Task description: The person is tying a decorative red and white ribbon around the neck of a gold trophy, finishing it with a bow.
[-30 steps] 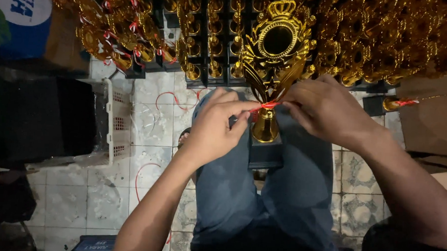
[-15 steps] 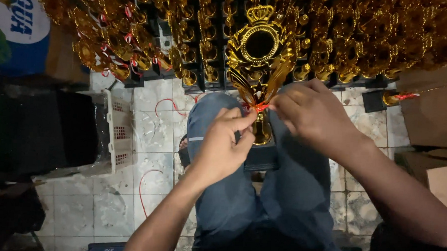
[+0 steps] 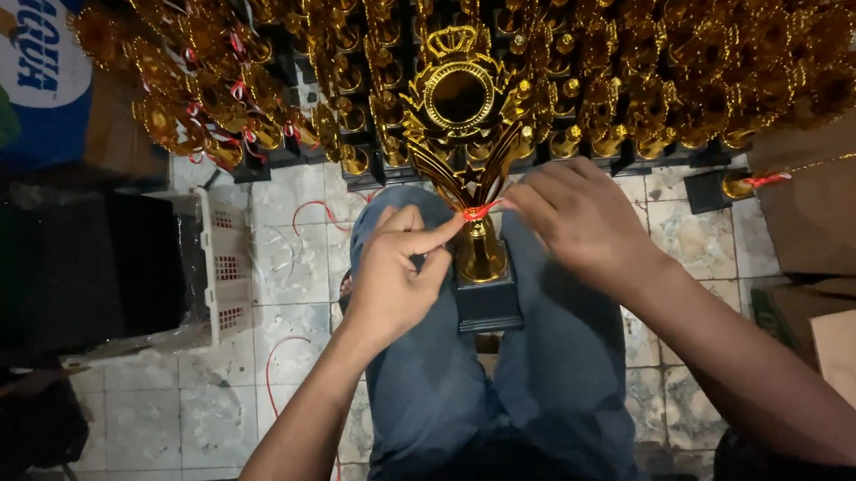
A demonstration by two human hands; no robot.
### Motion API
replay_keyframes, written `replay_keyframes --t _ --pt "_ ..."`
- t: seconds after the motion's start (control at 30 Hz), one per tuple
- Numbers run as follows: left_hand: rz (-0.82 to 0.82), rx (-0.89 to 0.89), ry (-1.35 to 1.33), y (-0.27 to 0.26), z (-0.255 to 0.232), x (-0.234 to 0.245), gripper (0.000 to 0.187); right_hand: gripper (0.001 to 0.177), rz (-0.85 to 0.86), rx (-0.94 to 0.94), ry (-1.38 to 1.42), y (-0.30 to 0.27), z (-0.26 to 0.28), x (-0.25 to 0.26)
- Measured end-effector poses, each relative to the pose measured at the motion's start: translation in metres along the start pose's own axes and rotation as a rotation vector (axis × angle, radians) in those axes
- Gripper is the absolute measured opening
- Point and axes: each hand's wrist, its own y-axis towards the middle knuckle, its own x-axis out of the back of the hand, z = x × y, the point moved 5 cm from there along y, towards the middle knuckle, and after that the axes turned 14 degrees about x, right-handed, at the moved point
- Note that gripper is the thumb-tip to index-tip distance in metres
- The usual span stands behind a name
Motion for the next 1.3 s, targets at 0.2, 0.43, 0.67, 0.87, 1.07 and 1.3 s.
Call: replay_keyframes --t 0.2,0.43,0.67,0.87,1.07,1.3 --pt "-0.084 0.013 0.050 -0.004 -0.014 0.007 0.040 0.013 -0.088 -0.038 0.144 -0.003 -0.005 -0.005" --pt "-0.151 0.014 0.096 -0.007 -0.016 0.010 0.026 0.013 -0.057 -0.055 0.152 -0.013 -0.007 0.000" --pt "-0.072 0.020 0.107 0.000 -0.018 0.014 0.024 0.024 -0.019 -0.078 0.258 -0.023 -0.019 -0.018" --pt "-0.003 -0.002 0.257 0.010 -0.016 0.019 0.019 0.009 0.142 -0.171 0.444 -0.012 -0.022 -0.012" --pt "0.194 0.126 0.310 0.007 -0.031 0.034 0.019 0.017 0.428 -0.360 0.817 0.003 -0.032 -0.007" --pt "0.342 0.240 0.343 -0.004 -0.022 0.048 0.017 0.019 0.535 -0.449 0.897 0.002 -0.044 -0.012"
